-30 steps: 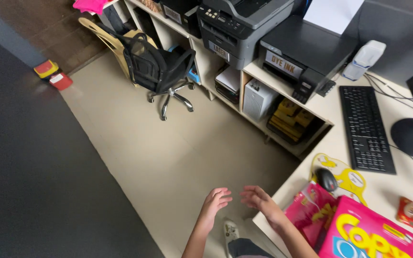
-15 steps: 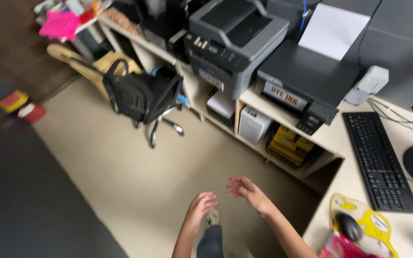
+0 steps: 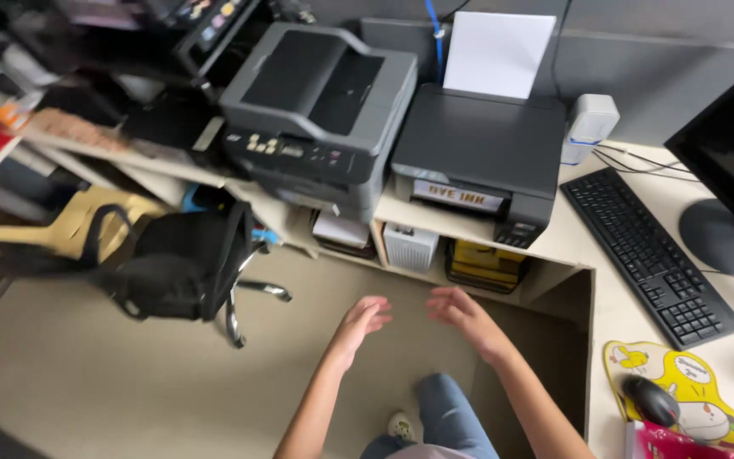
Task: The person loads sheets of paper into the input tray of a multifunction printer. They repeatedly take paper from a pink package on the desk, place it into the tray, and adjust the paper guides. The person also moves a stack of paper packages from a chair to the desk.
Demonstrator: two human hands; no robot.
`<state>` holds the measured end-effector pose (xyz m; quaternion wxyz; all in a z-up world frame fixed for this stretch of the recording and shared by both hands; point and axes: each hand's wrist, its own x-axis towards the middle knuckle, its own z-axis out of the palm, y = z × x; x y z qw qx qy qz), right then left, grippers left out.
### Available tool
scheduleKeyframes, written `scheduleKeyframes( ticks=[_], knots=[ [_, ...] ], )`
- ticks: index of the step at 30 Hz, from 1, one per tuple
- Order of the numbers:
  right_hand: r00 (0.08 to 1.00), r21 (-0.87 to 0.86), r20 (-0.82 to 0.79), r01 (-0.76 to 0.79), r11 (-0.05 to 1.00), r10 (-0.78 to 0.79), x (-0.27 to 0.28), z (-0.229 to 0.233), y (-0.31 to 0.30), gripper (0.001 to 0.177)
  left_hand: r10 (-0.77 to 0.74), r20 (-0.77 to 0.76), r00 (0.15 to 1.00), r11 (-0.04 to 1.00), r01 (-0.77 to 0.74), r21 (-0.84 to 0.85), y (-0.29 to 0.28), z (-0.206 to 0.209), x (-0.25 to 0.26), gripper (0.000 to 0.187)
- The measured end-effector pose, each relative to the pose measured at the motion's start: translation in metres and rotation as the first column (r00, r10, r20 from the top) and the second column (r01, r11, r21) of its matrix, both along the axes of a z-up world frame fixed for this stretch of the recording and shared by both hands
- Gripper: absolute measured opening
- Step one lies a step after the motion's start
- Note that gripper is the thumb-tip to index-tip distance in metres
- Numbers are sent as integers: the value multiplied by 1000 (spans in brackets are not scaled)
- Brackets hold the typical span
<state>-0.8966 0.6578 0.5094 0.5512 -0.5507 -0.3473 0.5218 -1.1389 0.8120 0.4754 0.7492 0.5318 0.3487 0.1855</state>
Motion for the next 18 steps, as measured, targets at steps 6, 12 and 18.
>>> scheduleKeyframes(
  ticks=[6, 12, 18],
  knots=[
    [990, 50, 87, 107, 993, -111, 108, 7, 68, 42, -187, 2, 982, 976, 185, 114, 118, -8, 139, 37],
    [944, 29, 224, 242, 970, -243, 233, -4, 146, 36, -265, 20, 964, 954, 259, 151, 202, 53, 276, 34],
    [810, 3, 519, 317, 948, -273, 353, 4, 211, 32, -291, -31, 956, 929, 291, 229, 280, 19, 418, 29]
  ],
)
